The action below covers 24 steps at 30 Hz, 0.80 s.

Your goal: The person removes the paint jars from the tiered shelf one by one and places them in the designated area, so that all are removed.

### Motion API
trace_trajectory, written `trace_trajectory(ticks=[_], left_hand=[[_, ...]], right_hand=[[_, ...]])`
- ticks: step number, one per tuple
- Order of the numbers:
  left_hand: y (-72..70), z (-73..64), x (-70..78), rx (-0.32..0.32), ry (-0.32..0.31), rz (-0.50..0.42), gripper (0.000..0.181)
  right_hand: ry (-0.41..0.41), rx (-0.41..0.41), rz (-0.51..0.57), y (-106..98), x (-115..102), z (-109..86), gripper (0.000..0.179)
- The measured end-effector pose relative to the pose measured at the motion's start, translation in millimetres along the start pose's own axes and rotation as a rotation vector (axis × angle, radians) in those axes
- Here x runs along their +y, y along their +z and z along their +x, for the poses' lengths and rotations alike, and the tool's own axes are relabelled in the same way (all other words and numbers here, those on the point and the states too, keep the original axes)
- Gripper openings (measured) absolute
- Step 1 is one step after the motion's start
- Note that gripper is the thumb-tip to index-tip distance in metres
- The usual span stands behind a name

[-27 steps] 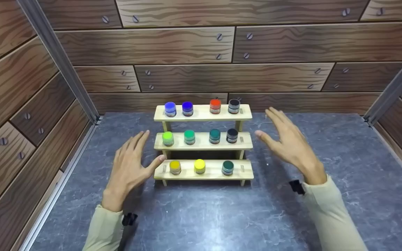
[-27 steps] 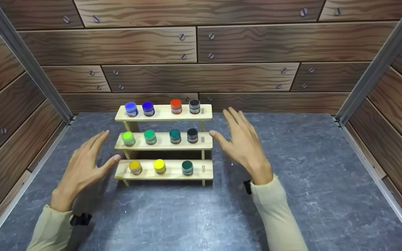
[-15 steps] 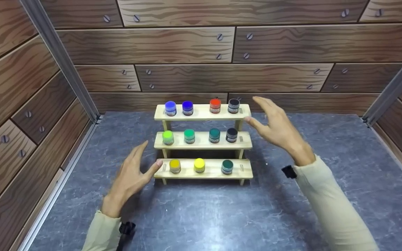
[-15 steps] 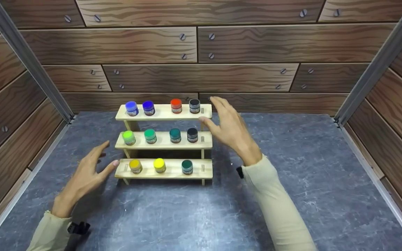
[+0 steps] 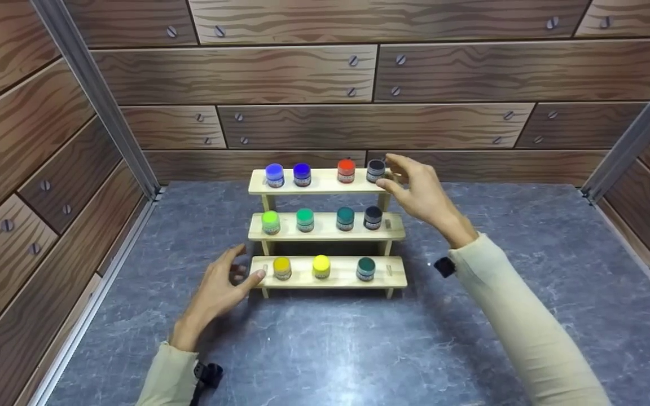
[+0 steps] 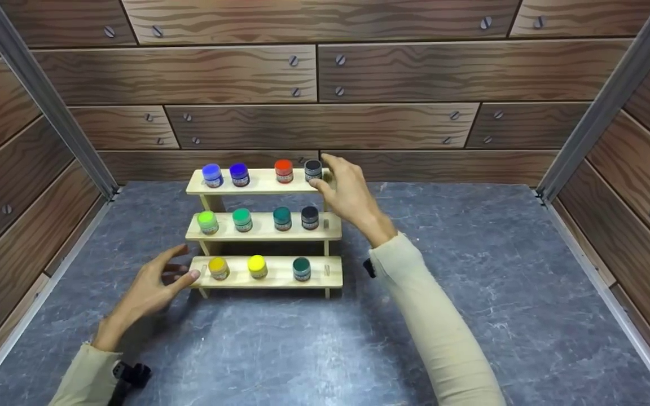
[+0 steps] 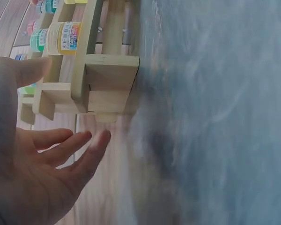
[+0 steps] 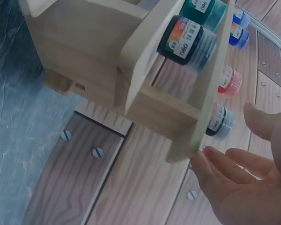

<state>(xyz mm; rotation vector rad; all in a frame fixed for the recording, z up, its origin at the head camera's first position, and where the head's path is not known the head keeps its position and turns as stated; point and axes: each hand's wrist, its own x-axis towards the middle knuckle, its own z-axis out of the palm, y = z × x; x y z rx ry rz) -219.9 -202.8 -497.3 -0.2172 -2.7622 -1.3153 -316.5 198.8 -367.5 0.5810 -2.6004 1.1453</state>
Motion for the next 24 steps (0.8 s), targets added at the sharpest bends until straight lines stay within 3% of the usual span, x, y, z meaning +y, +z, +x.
trace_trajectory(ticks=[4,11,16,24], left_hand=[[2.4,0.3,-5.6,-0.034,-0.027,-0.148,0.077],[0.7,2.4,-14.4,-0.117,-0.017,-0.346,0.076],[-1.5,4.3,-18.6,-0.159,-0.005,-0.431,0.076],[0.8,5.0,-25.1,-0.227,-0.041,-0.550,0.079]], right_hand=[[0.029,0.031,0.068,7,1,5.5,0.060],[0.065,0.079,0.120,15,2,10.3,0.054],[0.086,0.103,0.112,18,1,13.6,0.051],[0.084,0.157,0.066,20,2,15.7,0.044]])
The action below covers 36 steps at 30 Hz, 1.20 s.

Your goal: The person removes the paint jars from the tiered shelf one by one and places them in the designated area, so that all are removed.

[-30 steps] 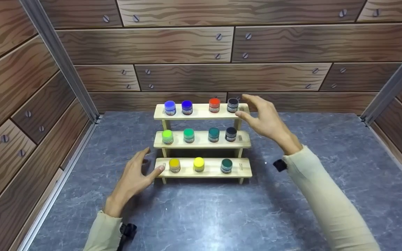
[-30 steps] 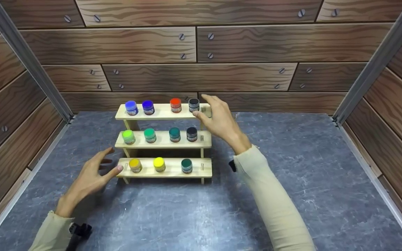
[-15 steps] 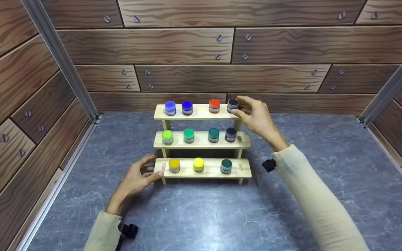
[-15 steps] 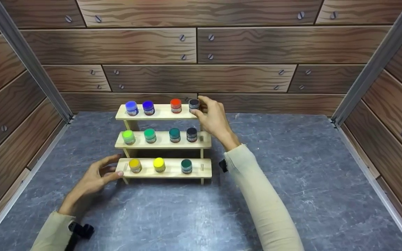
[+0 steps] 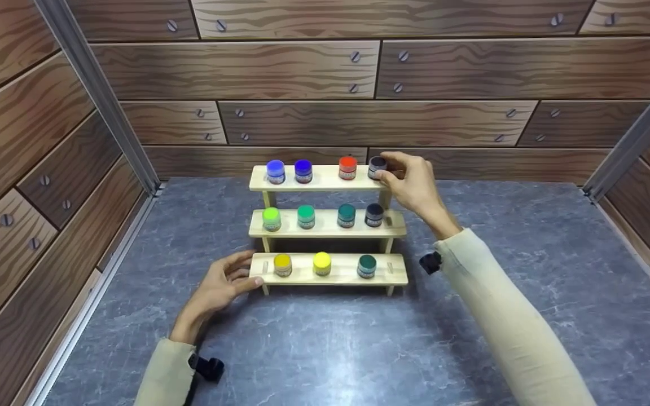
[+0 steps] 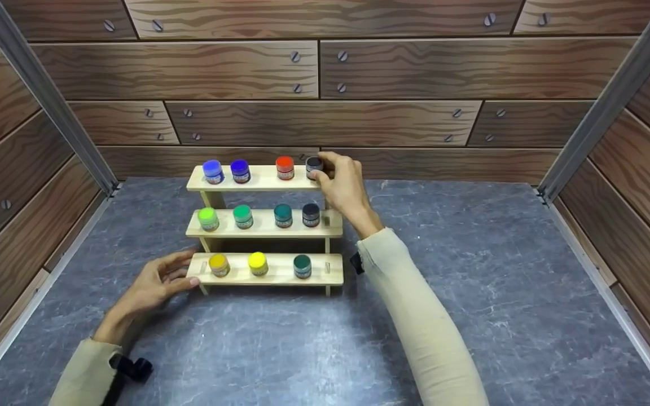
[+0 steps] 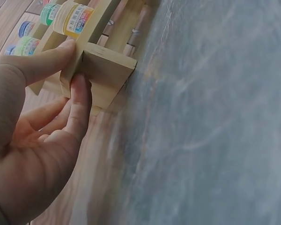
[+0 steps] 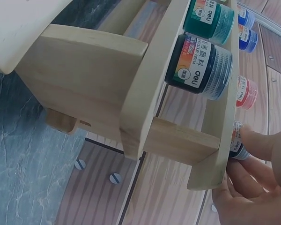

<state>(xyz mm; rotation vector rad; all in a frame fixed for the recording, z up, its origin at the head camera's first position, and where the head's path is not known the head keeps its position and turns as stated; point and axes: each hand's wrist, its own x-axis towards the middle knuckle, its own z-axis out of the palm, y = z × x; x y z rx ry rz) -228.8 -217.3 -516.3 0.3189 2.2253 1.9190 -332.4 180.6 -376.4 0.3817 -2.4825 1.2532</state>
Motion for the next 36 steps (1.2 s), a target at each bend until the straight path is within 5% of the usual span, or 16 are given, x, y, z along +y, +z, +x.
trace_trajectory(ticks=[11,36], left_hand=[[2.6,-0.1,-12.2,0.052,-0.069,-0.101,0.080],[3.4,-0.2,-10.3,0.071,-0.090,-0.081,0.077]], right_hand=[[-0.018,0.040,0.031,-5,-3,0.1,0.042],[-0.024,0.064,0.016,-49,22,-13.5,0.038]])
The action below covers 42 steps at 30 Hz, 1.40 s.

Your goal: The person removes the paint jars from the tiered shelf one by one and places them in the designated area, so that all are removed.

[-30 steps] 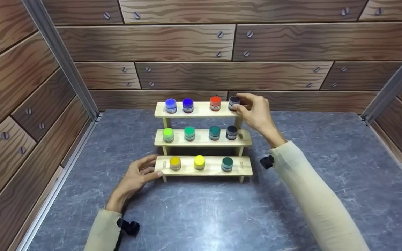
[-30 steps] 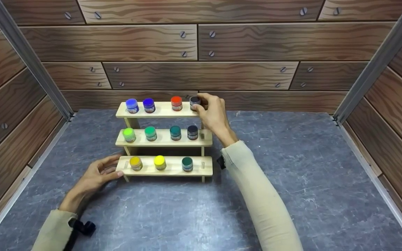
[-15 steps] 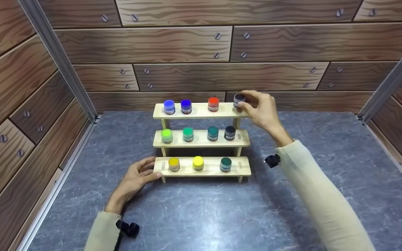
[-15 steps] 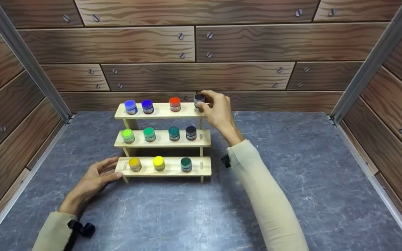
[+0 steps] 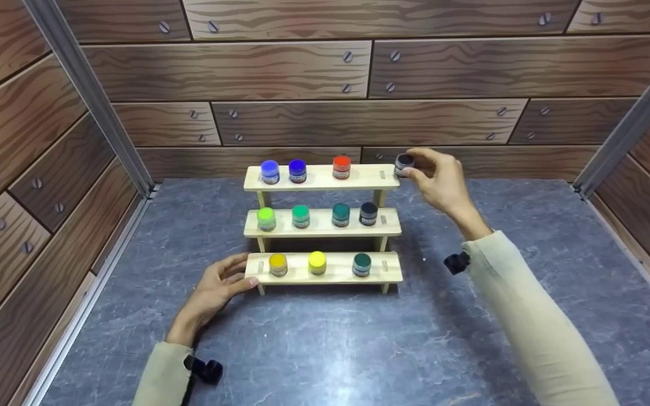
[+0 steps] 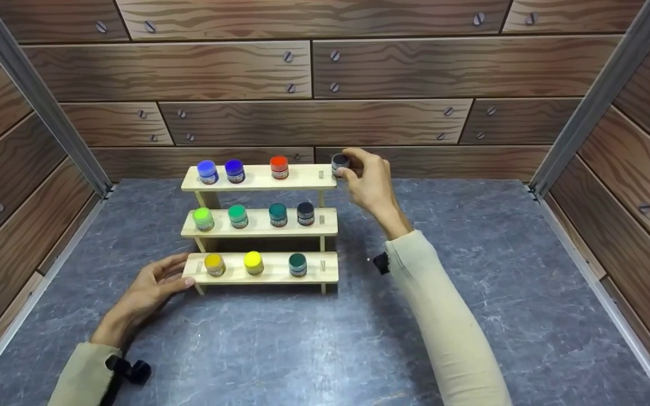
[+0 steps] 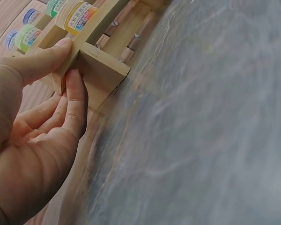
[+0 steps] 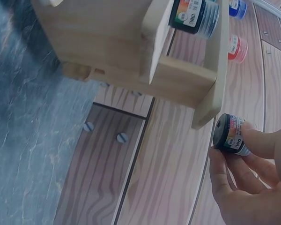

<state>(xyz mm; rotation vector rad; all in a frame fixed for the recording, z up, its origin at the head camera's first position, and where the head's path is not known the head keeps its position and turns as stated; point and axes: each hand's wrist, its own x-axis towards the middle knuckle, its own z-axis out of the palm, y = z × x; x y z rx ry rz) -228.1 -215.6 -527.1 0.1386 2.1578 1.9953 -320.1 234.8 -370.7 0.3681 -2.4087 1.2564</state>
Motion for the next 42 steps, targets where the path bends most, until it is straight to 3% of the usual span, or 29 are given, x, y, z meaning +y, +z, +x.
trace_trajectory(ticks=[10,28,42], left_hand=[[-0.6,0.9,-3.4,-0.024,0.015,-0.063,0.078],[-1.2,0.2,-4.9,-0.043,0.023,-0.056,0.078],[-1.5,1.8,-8.4,-0.022,0.042,-0.078,0.075]], right_hand=[[0.039,-0.023,-0.021,-5,23,-5.9,0.039],[0.171,-0.090,0.045,3,76,-27.0,0.039],[0.229,-0.236,-0.034,22,114,-40.7,0.040]])
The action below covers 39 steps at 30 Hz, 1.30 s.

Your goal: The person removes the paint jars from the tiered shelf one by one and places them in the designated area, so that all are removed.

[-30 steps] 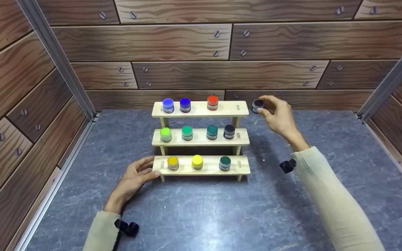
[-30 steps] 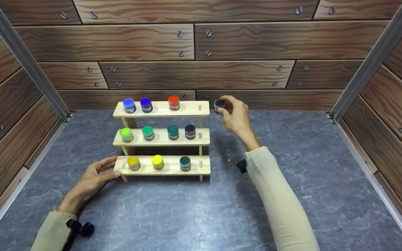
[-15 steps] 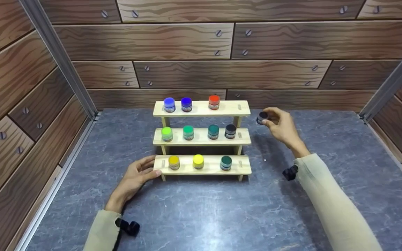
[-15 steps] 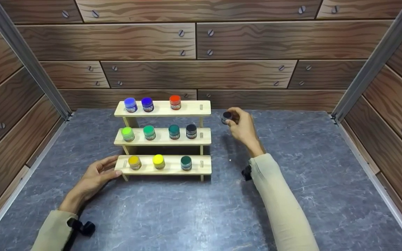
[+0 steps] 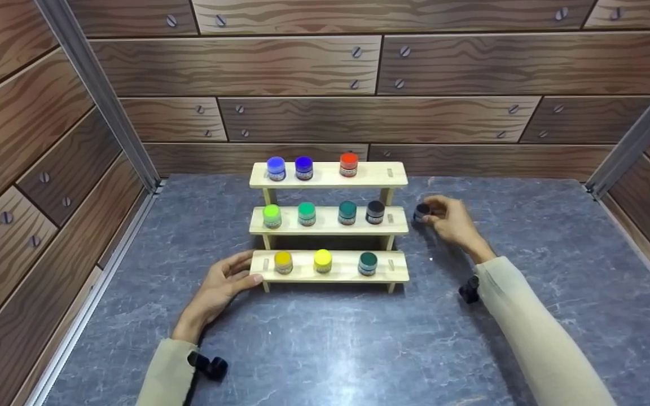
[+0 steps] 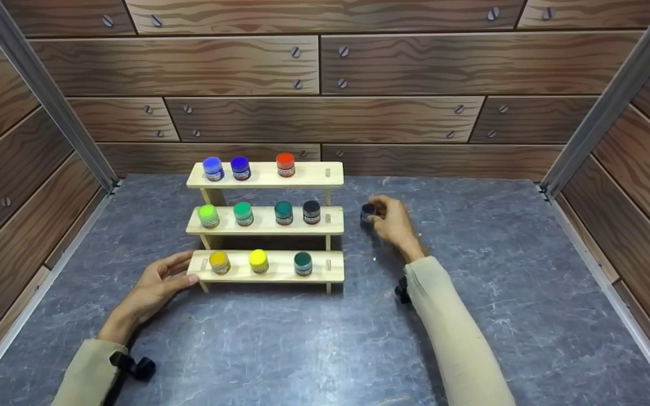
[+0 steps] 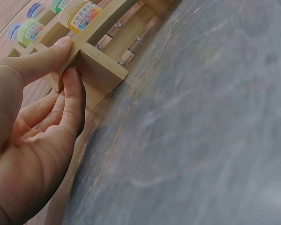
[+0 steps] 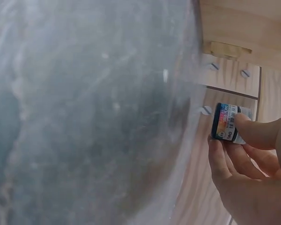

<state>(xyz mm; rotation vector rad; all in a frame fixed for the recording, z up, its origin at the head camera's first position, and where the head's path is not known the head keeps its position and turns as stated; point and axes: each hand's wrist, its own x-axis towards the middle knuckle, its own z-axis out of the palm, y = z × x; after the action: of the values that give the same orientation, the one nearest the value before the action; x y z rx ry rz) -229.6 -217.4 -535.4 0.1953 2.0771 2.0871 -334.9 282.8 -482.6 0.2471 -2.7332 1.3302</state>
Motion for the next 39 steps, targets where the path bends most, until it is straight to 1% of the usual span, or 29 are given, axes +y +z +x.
trace_trajectory(ticks=[6,8,15,22,25,28,31,34,35,37,39], left_hand=[[0.8,-0.1,0.2,0.002,-0.004,-0.012,0.075],[0.7,-0.4,-0.2,0.002,-0.008,-0.012,0.076],[-0.6,-2.4,-1.2,-0.011,-0.032,-0.025,0.079],[-0.4,0.5,-2.4,-0.015,-0.016,-0.052,0.079],[-0.1,1.5,-3.4,-0.014,-0.019,-0.069,0.080],[0.4,0.9,-4.1,-0.015,-0.025,-0.093,0.080],[0.0,0.2,-4.6,-0.021,-0.027,-0.110,0.081],[-0.6,-0.1,-4.7,-0.025,-0.029,-0.118,0.081],[-1.0,0.1,-4.8,-0.026,-0.030,-0.123,0.081],[-1.4,-0.1,-4.4,-0.030,-0.029,-0.130,0.080],[-1.6,-0.1,-4.2,-0.035,-0.029,-0.133,0.079]], right_hand=[[0.032,-0.096,-0.014,4,3,-3.9,0.043],[0.038,-0.113,-0.013,5,4,-5.2,0.044],[0.050,-0.134,0.042,6,6,-7.8,0.044],[0.055,-0.147,0.034,4,7,-8.2,0.047],[0.034,-0.164,0.021,0,6,-8.0,0.051],[0.005,-0.140,0.023,-9,-3,-6.5,0.055],[-0.026,-0.045,0.037,-22,-21,-1.1,0.051],[-0.064,0.064,0.056,-34,-45,7.7,0.042],[-0.072,0.087,0.064,-37,-54,10.5,0.041],[-0.092,0.116,0.084,-40,-70,15.5,0.040],[-0.107,0.118,0.098,-42,-85,19.2,0.040]])
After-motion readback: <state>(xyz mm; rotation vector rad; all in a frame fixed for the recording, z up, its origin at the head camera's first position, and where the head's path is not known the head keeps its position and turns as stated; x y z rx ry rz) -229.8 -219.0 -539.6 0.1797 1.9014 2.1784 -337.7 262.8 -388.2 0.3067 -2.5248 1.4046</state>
